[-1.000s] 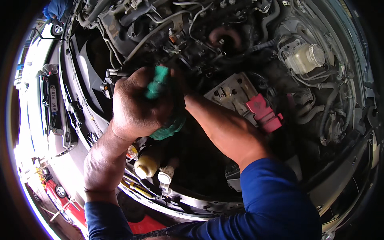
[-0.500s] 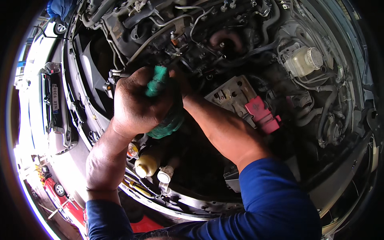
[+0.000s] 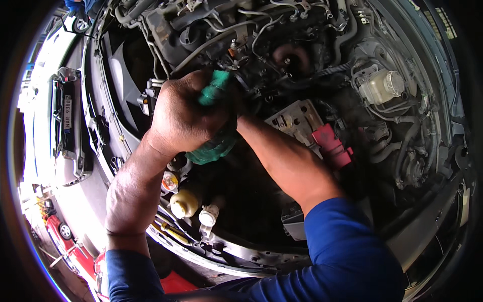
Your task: Using a wrench and a metal pipe as leverage to loosen or tighten components within a car engine bay.
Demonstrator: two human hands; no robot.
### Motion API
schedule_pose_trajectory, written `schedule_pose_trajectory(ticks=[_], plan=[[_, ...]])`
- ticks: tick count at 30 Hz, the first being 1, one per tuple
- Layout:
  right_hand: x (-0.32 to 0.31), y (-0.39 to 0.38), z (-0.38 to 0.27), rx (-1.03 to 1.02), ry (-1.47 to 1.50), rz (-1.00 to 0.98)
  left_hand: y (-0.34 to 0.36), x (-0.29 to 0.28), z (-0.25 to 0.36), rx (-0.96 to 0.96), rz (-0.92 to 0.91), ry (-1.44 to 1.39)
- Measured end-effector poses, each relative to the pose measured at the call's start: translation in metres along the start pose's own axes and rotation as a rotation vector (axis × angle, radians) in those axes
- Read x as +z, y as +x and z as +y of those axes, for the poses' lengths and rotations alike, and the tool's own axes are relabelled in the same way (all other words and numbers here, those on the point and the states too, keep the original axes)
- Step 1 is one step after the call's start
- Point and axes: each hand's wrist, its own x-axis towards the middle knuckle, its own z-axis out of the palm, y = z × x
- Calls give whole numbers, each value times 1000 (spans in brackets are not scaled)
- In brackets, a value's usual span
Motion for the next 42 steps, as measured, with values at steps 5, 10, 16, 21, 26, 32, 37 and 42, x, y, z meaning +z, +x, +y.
schedule_pose_trajectory(ticks=[5, 10, 16, 21, 26, 32, 37, 42], plan=[[4, 9, 17, -53, -226, 57, -7, -10, -12, 82, -22, -89], [-12, 2, 21, -54, -446, 10, -22, -7, -23, 155, 31, -155], [-52, 24, -7, -83, -728, -35, -51, 7, 11, 328, 24, -54], [-29, -19, -2, -281, -1307, -18, -120, 7, 34, 454, 90, -199], [-18, -30, -3, -489, -1421, 135, -156, 17, 37, 430, 68, -336], [-10, -55, 7, -319, -1331, 213, -179, 21, 31, 303, 126, -374], [-49, -43, -2, -371, -1245, 127, -176, 22, 30, 328, 135, -383], [-27, -53, -12, -512, -1327, -12, -177, 19, 26, 316, 131, -371]])
